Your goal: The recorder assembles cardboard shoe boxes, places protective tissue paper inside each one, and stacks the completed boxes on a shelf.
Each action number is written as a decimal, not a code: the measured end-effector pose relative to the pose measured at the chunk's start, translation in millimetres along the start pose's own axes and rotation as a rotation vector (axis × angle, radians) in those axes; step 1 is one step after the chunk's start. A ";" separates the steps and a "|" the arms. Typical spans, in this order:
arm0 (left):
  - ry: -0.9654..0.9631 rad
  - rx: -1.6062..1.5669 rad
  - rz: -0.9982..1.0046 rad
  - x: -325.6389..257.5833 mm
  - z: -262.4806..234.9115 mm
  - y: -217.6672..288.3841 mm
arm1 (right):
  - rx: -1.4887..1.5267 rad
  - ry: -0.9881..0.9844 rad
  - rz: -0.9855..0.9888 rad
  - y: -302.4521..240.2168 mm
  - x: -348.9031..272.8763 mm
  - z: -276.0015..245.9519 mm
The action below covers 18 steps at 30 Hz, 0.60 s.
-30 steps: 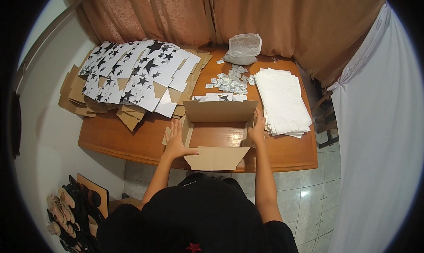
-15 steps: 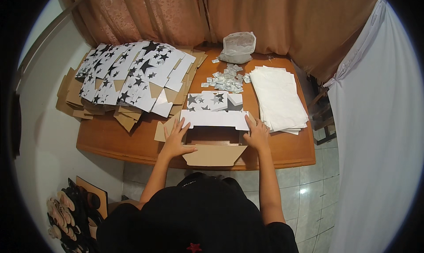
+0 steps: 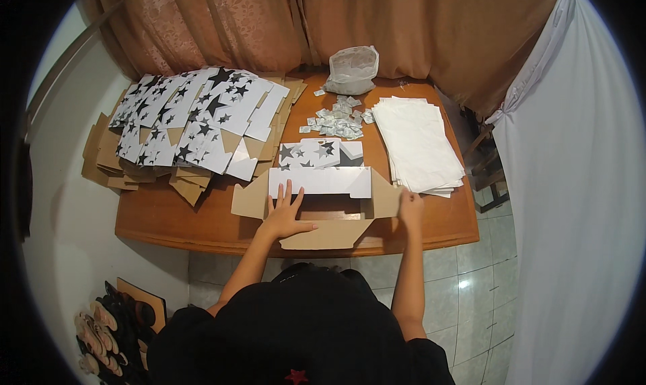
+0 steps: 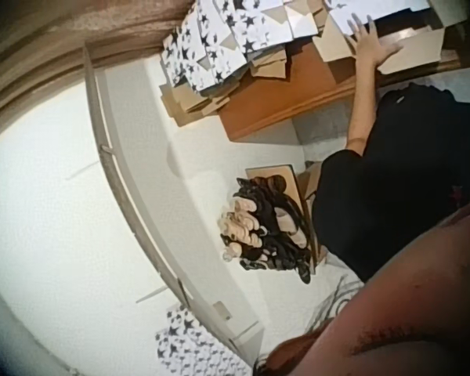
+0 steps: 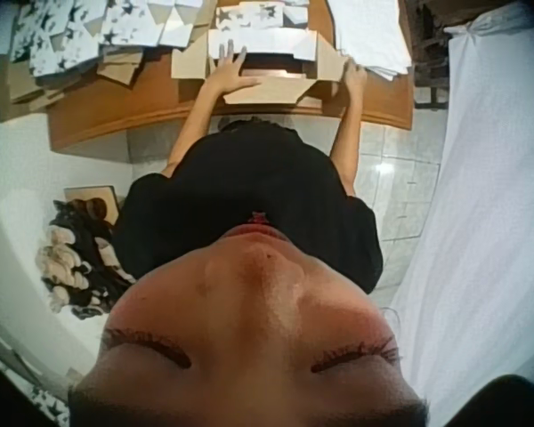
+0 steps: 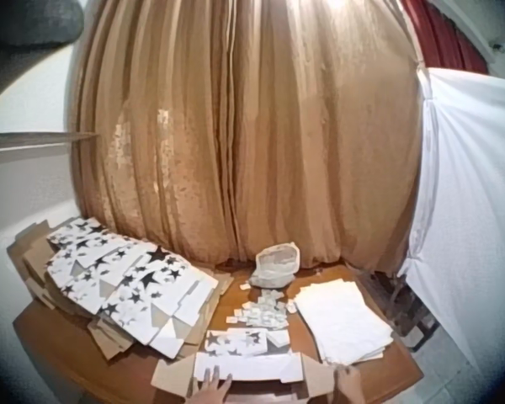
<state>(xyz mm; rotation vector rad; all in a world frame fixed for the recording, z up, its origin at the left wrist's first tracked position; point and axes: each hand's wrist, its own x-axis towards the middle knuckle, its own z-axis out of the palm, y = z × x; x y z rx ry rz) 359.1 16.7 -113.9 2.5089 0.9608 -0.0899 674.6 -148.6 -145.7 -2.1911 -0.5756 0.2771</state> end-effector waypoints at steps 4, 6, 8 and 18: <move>0.035 0.034 -0.009 -5.3 4.4 -4.8 | 0.700 -0.437 0.215 -34.0 -19.3 -19.3; 0.046 0.046 0.003 -6.1 3.9 -2.8 | 0.737 -0.520 0.049 -36.4 -17.0 -11.4; 0.057 0.057 0.005 -7.7 4.6 -2.4 | 0.661 -0.486 -0.014 -58.0 -26.5 10.0; 0.103 0.109 0.007 -8.3 6.4 -1.5 | -0.428 -0.255 -0.313 -117.3 -62.9 72.0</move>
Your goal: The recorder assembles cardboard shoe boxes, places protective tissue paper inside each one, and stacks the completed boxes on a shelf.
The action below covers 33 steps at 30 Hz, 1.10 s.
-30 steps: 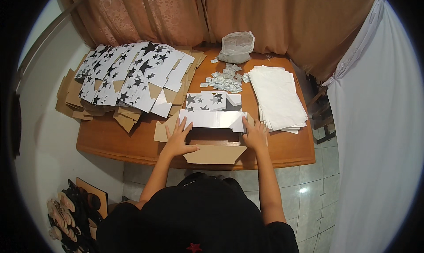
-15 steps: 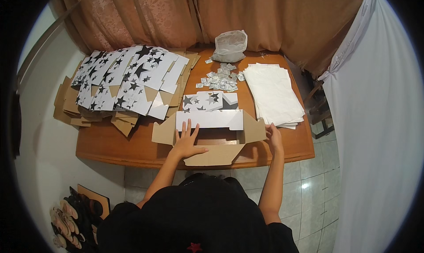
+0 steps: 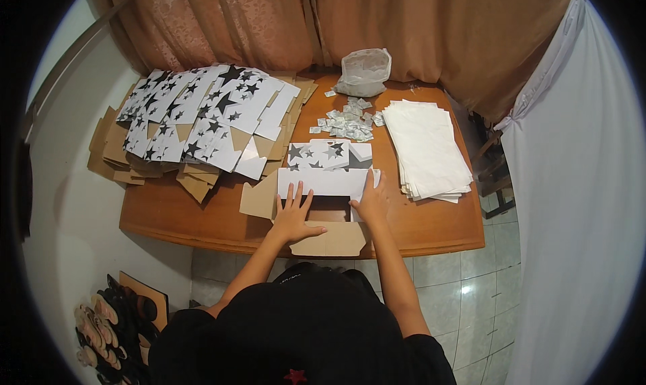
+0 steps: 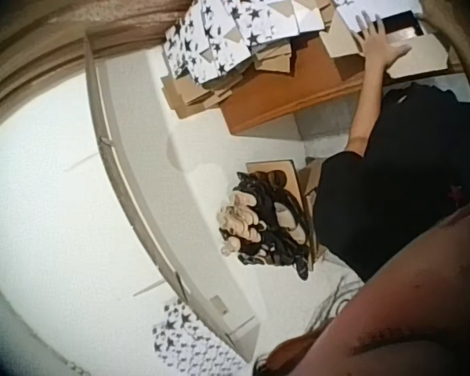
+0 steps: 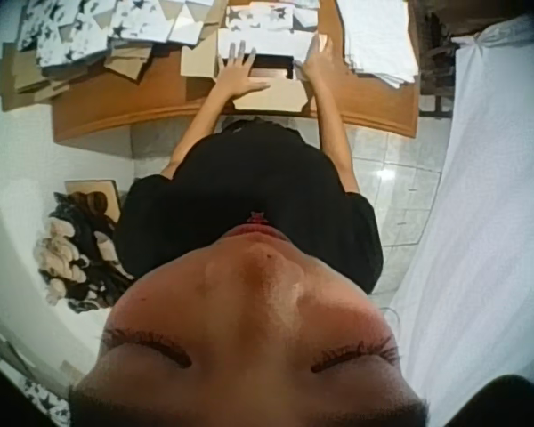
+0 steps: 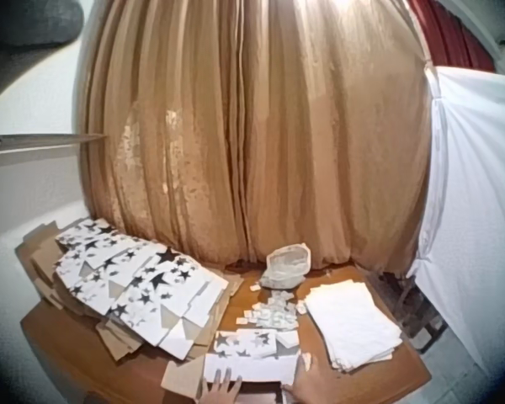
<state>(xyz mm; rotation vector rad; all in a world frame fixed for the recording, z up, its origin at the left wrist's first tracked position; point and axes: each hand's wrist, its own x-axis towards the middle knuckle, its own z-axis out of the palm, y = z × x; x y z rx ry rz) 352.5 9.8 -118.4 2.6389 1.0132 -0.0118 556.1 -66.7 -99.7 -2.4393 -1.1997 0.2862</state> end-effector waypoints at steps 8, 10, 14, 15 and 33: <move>0.155 -0.188 0.111 -9.7 -19.2 -2.3 | -0.158 0.094 0.053 -6.9 5.0 10.5; 0.467 -0.044 -0.017 -20.5 -35.4 -4.1 | -0.125 0.082 0.079 -10.8 7.2 6.5; 0.706 -0.039 -0.331 -36.7 -44.4 -33.2 | -0.163 0.086 0.006 -14.2 11.0 3.3; 0.807 -0.208 -0.405 -39.6 -38.4 -45.6 | -0.167 0.053 0.003 -15.5 11.4 2.1; 0.230 -0.411 0.264 -29.5 -20.5 -7.0 | -0.103 0.021 -0.045 1.2 12.1 16.1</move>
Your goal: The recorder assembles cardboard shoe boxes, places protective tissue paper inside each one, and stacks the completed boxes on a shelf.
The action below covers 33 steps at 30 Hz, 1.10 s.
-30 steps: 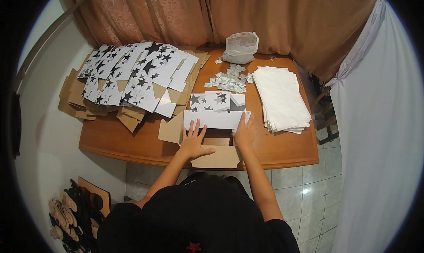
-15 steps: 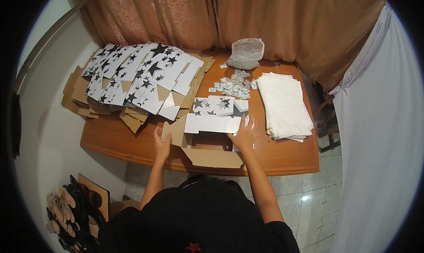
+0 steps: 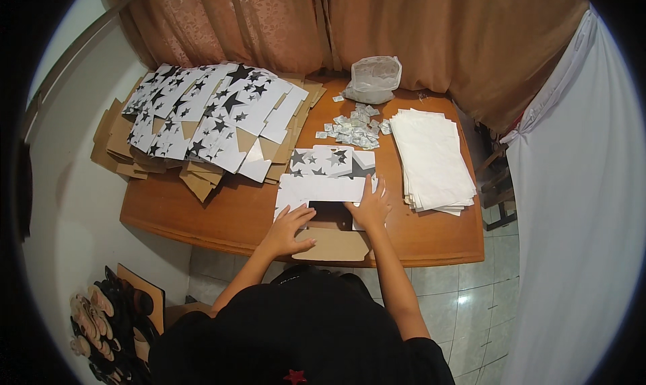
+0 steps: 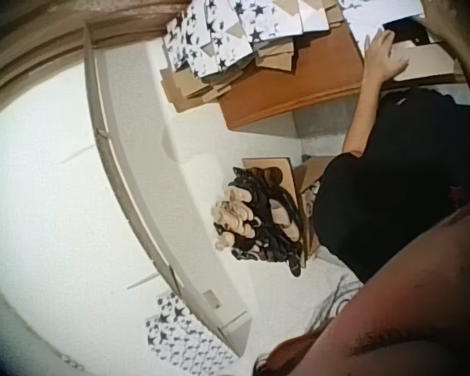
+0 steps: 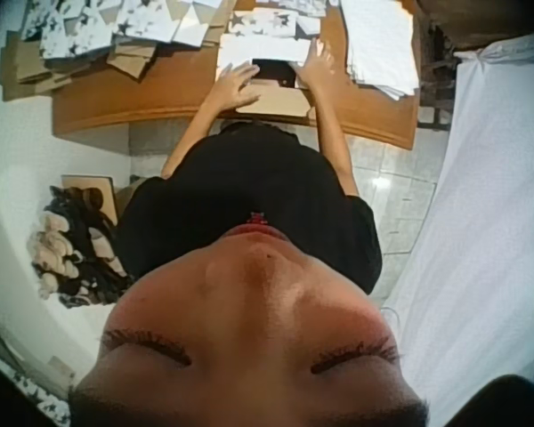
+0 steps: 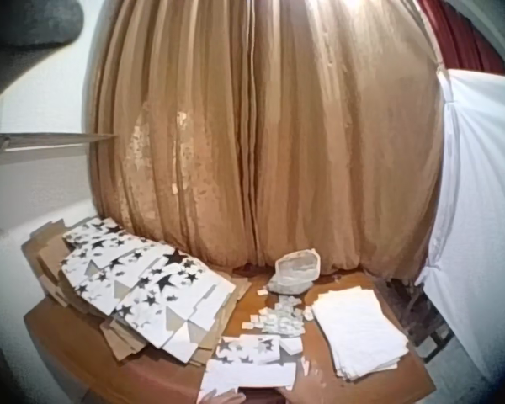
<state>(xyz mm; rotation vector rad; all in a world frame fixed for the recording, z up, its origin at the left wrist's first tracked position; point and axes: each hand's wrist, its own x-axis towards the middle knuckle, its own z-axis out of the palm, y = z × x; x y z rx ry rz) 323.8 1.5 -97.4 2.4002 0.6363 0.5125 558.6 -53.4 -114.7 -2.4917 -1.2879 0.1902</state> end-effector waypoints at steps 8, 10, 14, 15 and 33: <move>-0.172 0.094 0.087 7.8 -2.3 -0.6 | -0.057 -0.001 0.030 -6.5 -2.2 -3.1; -0.180 0.121 0.080 9.1 0.8 -2.8 | -0.047 0.005 0.026 -7.2 -2.7 -3.1; -0.230 0.014 0.018 11.6 -9.3 1.1 | 0.002 0.003 0.057 -3.3 1.2 -2.5; -0.232 0.014 0.022 11.7 -16.4 3.9 | 0.053 -0.012 0.076 -0.7 3.3 -3.6; 0.384 -0.042 -0.559 36.8 24.0 -35.4 | 0.521 -0.076 -0.081 34.5 17.4 -0.1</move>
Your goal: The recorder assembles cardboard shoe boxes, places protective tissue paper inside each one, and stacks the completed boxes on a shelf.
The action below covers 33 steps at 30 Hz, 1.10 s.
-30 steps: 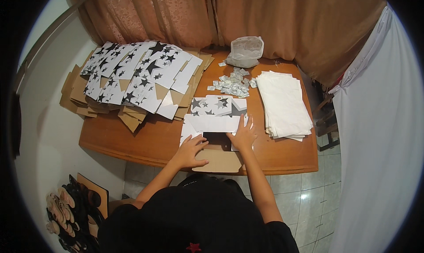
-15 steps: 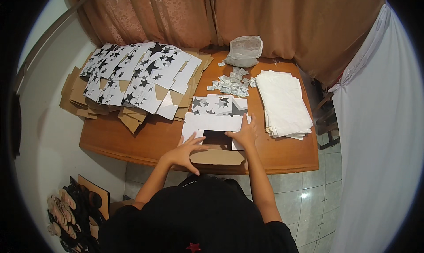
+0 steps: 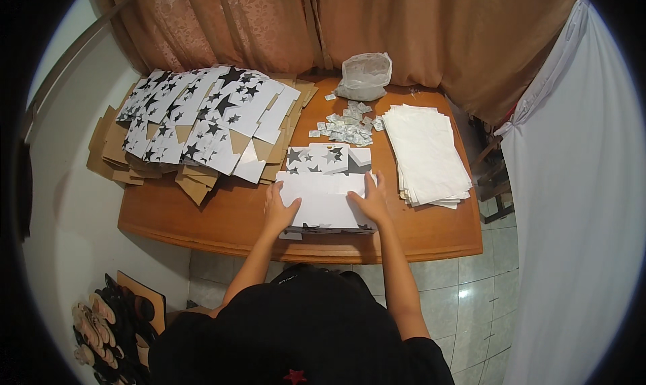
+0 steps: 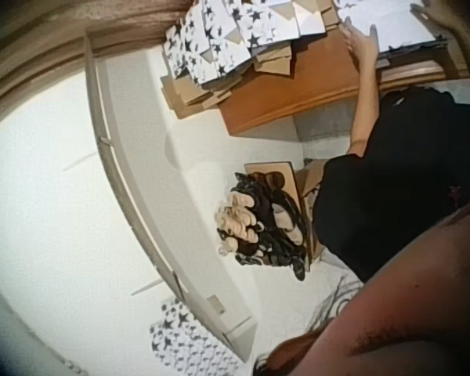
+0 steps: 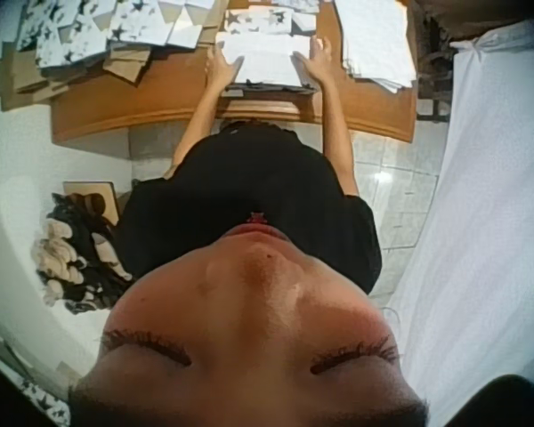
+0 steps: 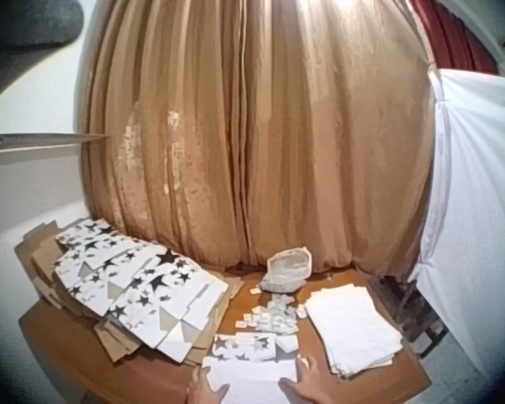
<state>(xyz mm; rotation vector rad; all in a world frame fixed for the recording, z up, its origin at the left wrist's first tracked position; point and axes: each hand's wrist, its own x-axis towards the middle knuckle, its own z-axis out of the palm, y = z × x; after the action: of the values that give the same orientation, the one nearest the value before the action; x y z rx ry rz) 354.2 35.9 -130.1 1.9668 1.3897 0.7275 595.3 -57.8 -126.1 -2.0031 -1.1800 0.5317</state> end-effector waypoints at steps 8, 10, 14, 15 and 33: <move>-0.003 0.198 -0.205 -2.4 2.9 21.1 | -0.415 0.086 0.009 -23.1 -14.8 14.1; -0.004 0.229 -0.202 -4.0 2.3 24.5 | -0.466 0.083 0.022 -28.1 -16.3 16.9; -0.022 0.271 -0.217 -3.1 3.1 26.6 | -0.529 0.085 0.048 -29.8 -16.5 18.6; -0.021 0.271 -0.218 -2.5 3.1 27.5 | -0.529 0.084 0.048 -30.0 -16.9 19.0; -0.490 -0.481 -0.530 -25.6 -39.7 -22.9 | -0.075 0.196 0.074 -13.1 -28.3 -1.8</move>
<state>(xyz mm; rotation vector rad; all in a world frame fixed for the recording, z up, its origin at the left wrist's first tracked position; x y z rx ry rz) 303.5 24.2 -123.3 1.2124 1.2064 0.2645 575.2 -79.2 -115.3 -2.1156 -1.0234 0.3219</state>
